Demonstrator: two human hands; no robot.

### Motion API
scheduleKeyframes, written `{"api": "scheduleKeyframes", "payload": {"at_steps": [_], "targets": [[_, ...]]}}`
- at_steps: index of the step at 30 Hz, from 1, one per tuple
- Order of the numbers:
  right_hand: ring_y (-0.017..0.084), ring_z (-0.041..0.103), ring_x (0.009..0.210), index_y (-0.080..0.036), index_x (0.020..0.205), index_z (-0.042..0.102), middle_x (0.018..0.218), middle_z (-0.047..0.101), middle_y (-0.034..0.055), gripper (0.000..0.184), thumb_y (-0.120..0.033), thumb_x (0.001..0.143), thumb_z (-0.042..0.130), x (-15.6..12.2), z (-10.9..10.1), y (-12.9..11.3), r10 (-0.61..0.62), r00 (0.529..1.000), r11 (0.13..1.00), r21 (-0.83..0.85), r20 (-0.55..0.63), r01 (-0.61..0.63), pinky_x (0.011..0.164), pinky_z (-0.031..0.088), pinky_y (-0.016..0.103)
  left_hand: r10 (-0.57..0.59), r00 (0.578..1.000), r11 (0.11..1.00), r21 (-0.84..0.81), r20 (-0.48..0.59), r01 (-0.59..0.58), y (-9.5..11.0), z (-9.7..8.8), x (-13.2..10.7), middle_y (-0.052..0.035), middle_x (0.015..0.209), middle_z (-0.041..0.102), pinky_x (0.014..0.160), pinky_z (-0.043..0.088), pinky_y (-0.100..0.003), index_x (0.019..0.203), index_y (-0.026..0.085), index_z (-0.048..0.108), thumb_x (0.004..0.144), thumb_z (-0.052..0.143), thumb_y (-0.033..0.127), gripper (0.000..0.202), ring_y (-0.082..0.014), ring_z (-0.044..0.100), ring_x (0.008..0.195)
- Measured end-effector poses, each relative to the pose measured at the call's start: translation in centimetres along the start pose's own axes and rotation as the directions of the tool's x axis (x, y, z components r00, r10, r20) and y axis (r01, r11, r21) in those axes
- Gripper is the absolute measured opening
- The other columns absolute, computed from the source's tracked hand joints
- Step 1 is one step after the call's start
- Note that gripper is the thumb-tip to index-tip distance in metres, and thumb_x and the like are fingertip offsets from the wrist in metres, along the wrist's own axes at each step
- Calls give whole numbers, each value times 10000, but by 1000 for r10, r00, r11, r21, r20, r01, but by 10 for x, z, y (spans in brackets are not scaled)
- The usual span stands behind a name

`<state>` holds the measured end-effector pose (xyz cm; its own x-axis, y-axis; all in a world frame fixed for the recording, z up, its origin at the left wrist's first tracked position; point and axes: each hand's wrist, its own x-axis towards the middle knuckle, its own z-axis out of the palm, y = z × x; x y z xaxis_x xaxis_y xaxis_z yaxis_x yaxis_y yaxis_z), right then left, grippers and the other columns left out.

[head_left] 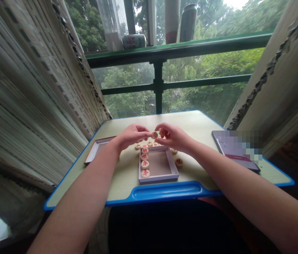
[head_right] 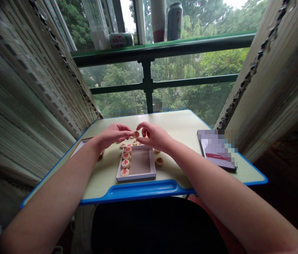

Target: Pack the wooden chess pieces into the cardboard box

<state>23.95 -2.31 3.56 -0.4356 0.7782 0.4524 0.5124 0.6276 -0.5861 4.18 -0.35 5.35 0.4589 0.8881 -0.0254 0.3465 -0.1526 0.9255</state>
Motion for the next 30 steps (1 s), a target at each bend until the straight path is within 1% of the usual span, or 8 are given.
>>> {"api": "scheduleKeyframes", "payload": {"at_steps": [6,10,13,15,18,21,26,30], "targets": [[66,405,532,-161,877,605,628,524,-37,222,-316,720,628,-2,-3,-6,9,1000,1000,17,16,-9,533,322,200,-11,1000,999,-35,16,12,-1,-1,1,1,565,513,407,181,-203,711,107,643,626,689,495,400,-27,296,427],[73,431,536,-150,873,629,598,514,-39,235,-327,718,634,-3,-7,-15,6,989,999,44,145,-13,527,325,205,-31,999,999,-11,-22,31,-3,-3,3,-9,548,498,398,150,-223,722,99,663,684,594,581,488,-31,262,406],[71,429,525,-154,863,646,571,493,-51,211,-295,707,652,-5,-8,-20,-24,962,1000,25,271,18,529,324,206,-78,996,995,52,-43,80,-5,-6,4,-5,511,485,406,172,-227,678,103,661,669,611,571,471,-39,287,404],[67,413,510,-159,865,653,556,471,-61,214,-292,699,664,-8,-8,-24,-31,940,999,18,341,27,522,318,206,-103,993,987,120,-57,109,-7,-9,4,1,485,475,414,192,-228,648,106,657,647,651,508,402,-47,311,410],[64,399,500,-168,869,663,556,449,-67,231,-318,694,679,-12,-5,-33,-71,892,997,34,446,63,508,309,203,-122,989,974,183,-83,135,-9,-11,4,7,472,472,422,215,-228,623,110,652,634,666,398,289,-53,333,419],[60,397,493,-176,868,669,565,451,-66,220,-312,697,686,-17,-2,-42,-123,846,992,38,518,121,495,299,194,-119,986,970,198,-113,140,-13,-13,6,10,480,478,422,227,-227,626,113,651,644,646,364,252,-54,336,421],[60,377,493,-181,888,669,588,461,-56,211,-308,720,669,-22,6,-49,-169,843,980,-6,510,200,497,285,198,-105,984,960,243,-142,138,-19,-11,12,9,498,501,411,231,-224,669,116,664,653,629,375,262,-56,333,417],[66,375,503,-190,888,668,598,470,-49,183,-288,734,649,-24,10,-49,-210,854,966,-33,477,256,502,273,198,-37,978,954,284,-207,96,-20,-8,13,8,490,498,408,235,-219,665,114,658,671,605,387,279,-58,332,418]]}}
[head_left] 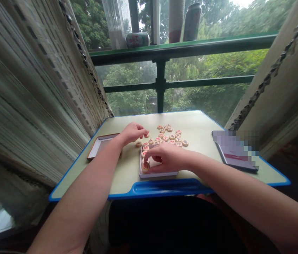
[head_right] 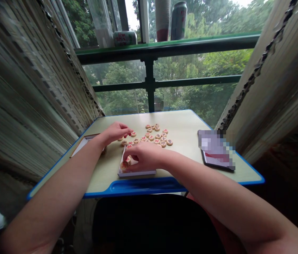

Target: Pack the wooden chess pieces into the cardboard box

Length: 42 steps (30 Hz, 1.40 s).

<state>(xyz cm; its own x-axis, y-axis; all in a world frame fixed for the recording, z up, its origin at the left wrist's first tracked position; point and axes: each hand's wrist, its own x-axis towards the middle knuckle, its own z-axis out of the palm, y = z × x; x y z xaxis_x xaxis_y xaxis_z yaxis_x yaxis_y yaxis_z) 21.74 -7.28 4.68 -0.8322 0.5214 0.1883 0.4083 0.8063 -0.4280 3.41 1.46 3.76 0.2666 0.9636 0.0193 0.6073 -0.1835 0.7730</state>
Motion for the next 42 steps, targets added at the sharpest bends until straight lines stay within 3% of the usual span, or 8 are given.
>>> {"api": "scheduleKeyframes", "payload": {"at_steps": [10,18,33,42], "targets": [[66,379,512,-182,857,685,621,488,-34,176,-287,717,669,0,1,-1,-11,1000,999,-44,-13,10,500,272,193,92,992,993,83,-89,-85,-1,0,1,9,456,494,420,263,-222,667,108,677,699,568,468,378,-70,349,418],[71,388,524,-184,870,709,595,479,-34,190,-290,714,688,0,1,-1,-52,999,998,-24,-11,51,525,305,195,132,988,986,117,-84,-122,5,5,-3,13,446,512,476,309,-232,591,114,652,725,546,393,327,-69,371,417],[67,365,497,-193,887,720,547,465,-42,195,-279,724,657,0,1,-7,33,999,998,-55,2,-33,512,286,198,204,964,943,298,-168,-148,2,-2,-1,-1,471,510,469,275,-241,636,101,677,739,507,390,351,-88,389,439],[78,367,491,-196,900,718,499,468,-39,199,-298,763,617,1,4,-4,-2,1000,997,-83,4,2,513,279,204,295,931,908,368,-217,-202,2,-3,-1,29,413,408,498,261,-251,583,114,655,757,492,364,345,-92,373,447]]}}
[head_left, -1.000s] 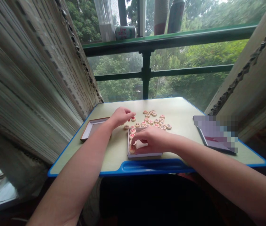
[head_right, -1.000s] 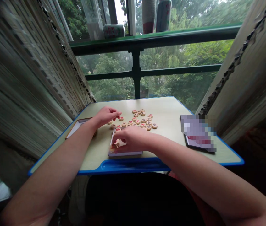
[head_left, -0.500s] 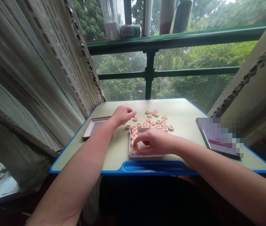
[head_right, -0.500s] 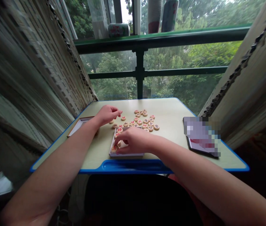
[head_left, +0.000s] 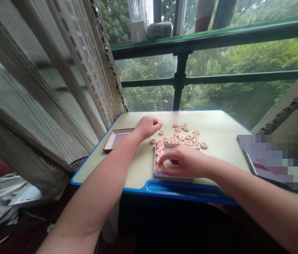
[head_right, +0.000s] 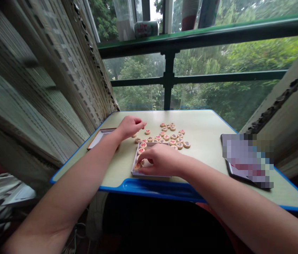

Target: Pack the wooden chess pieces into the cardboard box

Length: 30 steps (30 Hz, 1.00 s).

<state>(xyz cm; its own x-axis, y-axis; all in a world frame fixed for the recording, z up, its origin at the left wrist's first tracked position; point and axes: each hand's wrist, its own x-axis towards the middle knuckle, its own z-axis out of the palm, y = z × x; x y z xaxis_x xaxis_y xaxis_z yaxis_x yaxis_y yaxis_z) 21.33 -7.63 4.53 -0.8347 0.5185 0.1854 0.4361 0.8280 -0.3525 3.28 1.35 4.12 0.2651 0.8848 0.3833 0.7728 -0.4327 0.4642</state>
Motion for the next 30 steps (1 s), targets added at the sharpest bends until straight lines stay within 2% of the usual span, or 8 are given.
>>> {"api": "scheduleKeyframes", "payload": {"at_steps": [10,21,24,27,30], "targets": [[76,380,495,-197,879,717,541,498,-28,178,-275,761,610,0,3,0,-13,999,1000,-14,-52,13,516,286,204,40,999,997,73,-2,-39,-2,0,1,20,425,428,510,239,-268,562,125,645,760,481,362,350,-102,357,462],[67,377,487,-178,912,721,556,502,-25,212,-292,773,609,-1,-5,5,10,1000,997,71,9,-11,510,293,201,-8,1000,1000,16,0,8,0,-3,-1,24,447,458,509,263,-251,581,121,645,755,494,362,334,-94,373,470],[63,388,479,-172,921,714,559,515,-29,205,-236,768,593,-3,-9,11,87,996,994,73,-8,-86,509,288,202,-17,1000,1000,4,1,17,1,-2,-1,26,444,452,506,262,-250,581,122,645,754,496,383,346,-92,370,467],[59,380,471,-178,876,713,539,489,-44,182,-255,734,628,-4,-11,14,138,990,990,36,24,-139,501,270,203,-20,1000,1000,2,9,20,1,-1,-1,32,430,424,503,259,-251,580,123,644,750,497,377,340,-90,357,462],[57,367,472,-180,852,712,537,470,-49,182,-300,732,649,-4,-11,11,98,994,994,43,54,-100,498,262,201,-12,1000,1000,16,5,12,0,0,-1,34,428,410,506,258,-252,568,123,642,743,504,362,327,-89,352,463]]}}
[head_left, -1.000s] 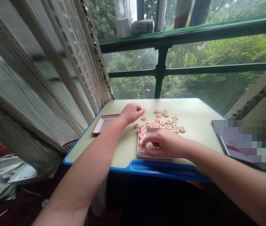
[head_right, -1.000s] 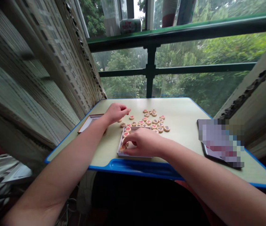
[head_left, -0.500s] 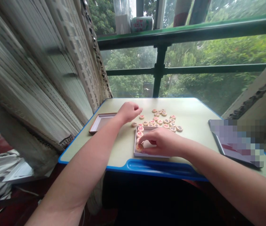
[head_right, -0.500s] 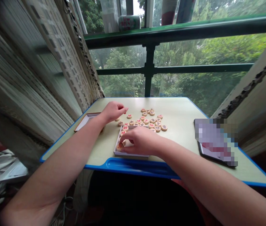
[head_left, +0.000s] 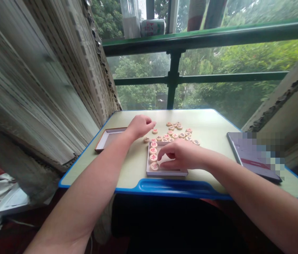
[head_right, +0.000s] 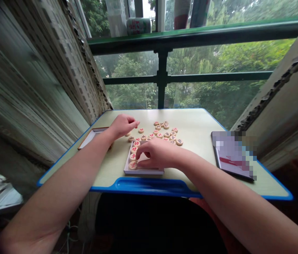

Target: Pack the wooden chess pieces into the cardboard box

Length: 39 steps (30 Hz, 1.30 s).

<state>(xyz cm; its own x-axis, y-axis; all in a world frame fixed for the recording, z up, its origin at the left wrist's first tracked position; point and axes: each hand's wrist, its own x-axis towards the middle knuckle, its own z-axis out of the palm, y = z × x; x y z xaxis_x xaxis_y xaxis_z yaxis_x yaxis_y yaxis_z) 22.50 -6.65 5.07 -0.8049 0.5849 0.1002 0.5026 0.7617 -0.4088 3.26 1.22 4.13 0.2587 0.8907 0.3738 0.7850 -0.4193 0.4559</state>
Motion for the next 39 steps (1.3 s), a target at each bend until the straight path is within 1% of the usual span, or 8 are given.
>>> {"api": "scheduleKeyframes", "payload": {"at_steps": [11,16,24,27,30,33,36,39], "targets": [[60,383,474,-191,891,728,538,488,-38,185,-212,761,598,2,9,-7,-109,994,993,55,4,109,515,312,188,24,999,999,39,22,-25,0,0,0,18,428,430,501,249,-253,571,124,643,756,494,362,337,-100,363,472],[69,390,479,-196,907,719,555,523,-23,200,-257,787,572,4,9,-8,-113,993,991,74,22,111,510,316,199,70,998,987,143,7,-70,-2,0,1,-23,479,526,531,259,-270,562,132,648,770,465,369,364,-118,391,494],[101,373,463,-180,709,663,476,435,-15,371,-451,846,449,9,5,14,-22,994,1000,7,-104,23,473,304,236,72,997,965,255,-22,-64,-3,-4,4,-78,648,653,582,322,-285,632,157,680,785,452,348,334,-156,494,612],[124,422,508,-175,628,611,522,493,16,438,-505,843,418,11,3,25,24,983,1000,-3,-180,-25,488,331,251,56,998,970,238,-25,-48,7,-9,0,-83,696,673,603,355,-291,651,174,686,789,455,366,331,-180,543,673],[126,425,498,-177,575,557,499,468,5,456,-519,836,408,10,-2,28,73,962,997,-11,-264,-79,490,328,256,7,998,979,204,66,-21,24,-14,-15,-112,711,684,581,373,-304,651,174,689,787,462,408,353,-208,571,677],[136,446,511,-174,570,558,508,490,13,451,-523,820,419,7,-18,20,166,921,986,39,-353,-163,505,341,264,-101,993,985,131,-63,109,35,-17,-41,-107,749,691,603,395,-301,728,194,691,819,422,411,357,-207,599,702],[160,506,566,-167,700,626,606,587,43,437,-524,824,407,-4,-40,6,252,865,968,119,-434,-223,537,381,274,-211,960,968,96,-185,231,31,-16,-67,-100,780,684,647,425,-310,746,205,676,829,421,387,324,-217,612,752],[187,566,623,-177,778,653,693,646,64,403,-504,819,422,-25,-55,2,323,855,946,112,-406,-304,584,423,292,-201,937,968,90,-284,235,20,-11,-84,-104,872,674,765,454,-338,829,208,669,826,442,317,253,-237,600,868]]}}
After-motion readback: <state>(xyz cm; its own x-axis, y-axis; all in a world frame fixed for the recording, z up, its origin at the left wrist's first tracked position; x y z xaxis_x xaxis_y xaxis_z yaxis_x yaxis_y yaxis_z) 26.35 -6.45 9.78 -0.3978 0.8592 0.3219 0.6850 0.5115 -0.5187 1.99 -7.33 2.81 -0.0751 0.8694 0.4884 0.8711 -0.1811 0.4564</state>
